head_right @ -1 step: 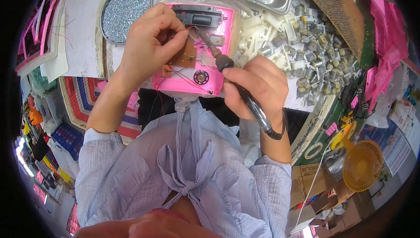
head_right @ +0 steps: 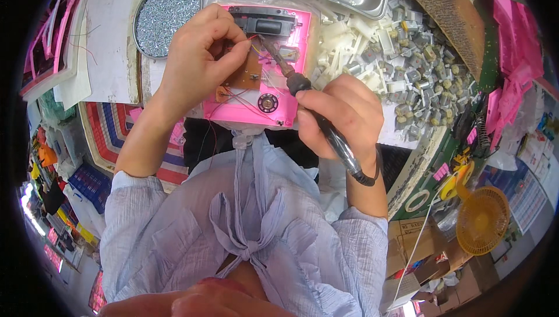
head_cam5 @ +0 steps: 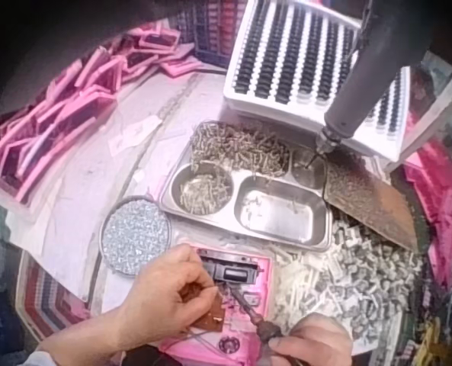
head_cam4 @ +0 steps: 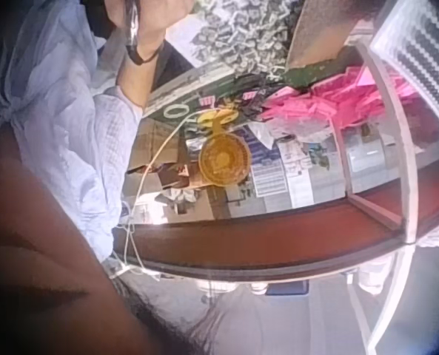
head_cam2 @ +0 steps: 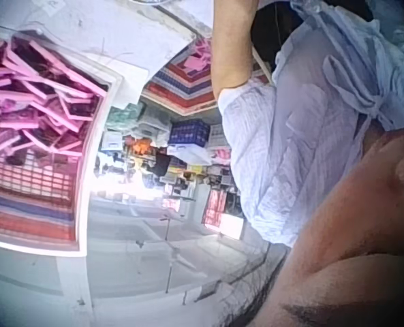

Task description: The recorder is assembling electronic toy components by soldering wires and screwing together plastic housings.

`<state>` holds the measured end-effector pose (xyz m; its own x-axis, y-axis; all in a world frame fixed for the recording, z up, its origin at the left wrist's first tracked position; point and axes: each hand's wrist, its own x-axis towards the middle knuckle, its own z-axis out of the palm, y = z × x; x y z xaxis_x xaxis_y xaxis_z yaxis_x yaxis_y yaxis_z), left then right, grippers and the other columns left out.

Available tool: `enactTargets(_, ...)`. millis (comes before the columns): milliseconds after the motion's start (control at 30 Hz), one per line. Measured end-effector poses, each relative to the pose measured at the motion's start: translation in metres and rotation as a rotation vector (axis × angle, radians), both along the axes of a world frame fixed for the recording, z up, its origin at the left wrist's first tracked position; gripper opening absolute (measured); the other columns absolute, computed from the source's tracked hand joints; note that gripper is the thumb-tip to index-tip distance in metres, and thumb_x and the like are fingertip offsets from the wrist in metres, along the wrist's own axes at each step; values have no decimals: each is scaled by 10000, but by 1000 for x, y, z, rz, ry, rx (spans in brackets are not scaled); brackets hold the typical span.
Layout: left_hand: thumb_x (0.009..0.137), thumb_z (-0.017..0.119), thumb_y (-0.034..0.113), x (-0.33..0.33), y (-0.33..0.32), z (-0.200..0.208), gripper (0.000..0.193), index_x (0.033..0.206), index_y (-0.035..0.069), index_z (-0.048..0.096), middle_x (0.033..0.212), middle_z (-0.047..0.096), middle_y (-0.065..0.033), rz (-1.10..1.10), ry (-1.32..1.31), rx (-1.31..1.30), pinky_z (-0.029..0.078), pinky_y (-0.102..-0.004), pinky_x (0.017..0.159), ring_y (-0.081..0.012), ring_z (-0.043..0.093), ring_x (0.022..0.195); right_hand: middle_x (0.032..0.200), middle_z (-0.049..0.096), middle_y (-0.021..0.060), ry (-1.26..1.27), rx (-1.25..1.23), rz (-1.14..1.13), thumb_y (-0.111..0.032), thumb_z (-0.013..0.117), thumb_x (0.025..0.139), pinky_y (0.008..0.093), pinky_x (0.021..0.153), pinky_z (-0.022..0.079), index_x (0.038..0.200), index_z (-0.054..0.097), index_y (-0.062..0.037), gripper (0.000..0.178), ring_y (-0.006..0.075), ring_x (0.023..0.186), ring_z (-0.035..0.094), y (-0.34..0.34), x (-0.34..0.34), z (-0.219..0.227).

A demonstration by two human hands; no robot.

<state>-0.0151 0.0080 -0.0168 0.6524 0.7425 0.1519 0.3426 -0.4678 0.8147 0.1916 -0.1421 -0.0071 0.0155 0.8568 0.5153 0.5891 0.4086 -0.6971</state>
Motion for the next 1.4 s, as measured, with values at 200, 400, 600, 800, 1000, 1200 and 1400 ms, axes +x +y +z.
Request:
enactTargets(200, 802, 756, 89, 0, 0, 0, 119, 780, 17, 663, 804, 598, -96, 5, -14, 13, 508, -368, 630, -257, 619, 703, 677, 624, 102, -43, -2, 23, -112, 749, 844, 345, 549, 453, 1014, 670, 0, 219, 256, 593, 582, -1, 3, 1)
enactTargets(400, 800, 760, 89, 0, 0, 0, 119, 784, 22, 663, 804, 599, -94, 0, 6, -1, 512, -360, 625, -251, 621, 688, 667, 611, 61, 12, 37, 18, -59, 765, 788, 331, 528, 452, 1012, 699, -38, 235, 237, 556, 564, 0, 5, 1)
enactTargets(600, 792, 770, 91, 1, -1, 2, 129, 778, 27, 660, 802, 597, -92, 7, 13, -4, 514, -358, 619, -248, 620, 680, 666, 609, 70, 20, 26, 34, -51, 755, 791, 332, 523, 449, 1008, 697, -31, 226, 236, 553, 563, 2, 6, 2)
enactTargets(800, 794, 779, 98, 3, -2, 1, 140, 778, 30, 659, 809, 598, -93, 18, 20, 24, 513, -362, 620, -254, 621, 687, 659, 613, 67, 14, 27, 42, -44, 754, 790, 331, 510, 440, 1004, 697, -20, 223, 229, 537, 556, 3, 7, 2)
enactTargets(1000, 798, 793, 112, 2, -2, 0, 147, 774, 29, 674, 811, 597, -97, 34, 34, 50, 513, -366, 634, -262, 627, 703, 654, 609, 57, 21, 54, 57, -26, 759, 780, 320, 503, 428, 1013, 700, -21, 241, 219, 527, 547, 7, 9, -2)
enactTargets(1200, 797, 795, 109, 4, -3, 1, 144, 772, 26, 680, 819, 605, -95, 52, 35, 43, 518, -361, 638, -258, 636, 715, 637, 587, 55, 2, 77, 52, -29, 765, 772, 324, 494, 415, 1004, 700, -21, 241, 218, 518, 536, 11, 7, -7)
enactTargets(1400, 793, 795, 101, 5, -2, -2, 143, 770, 29, 674, 816, 602, -91, 58, 25, 65, 522, -359, 631, -256, 636, 704, 628, 576, 59, -3, 70, 42, -34, 772, 768, 325, 486, 405, 981, 706, -20, 224, 219, 513, 534, 14, 7, -9)
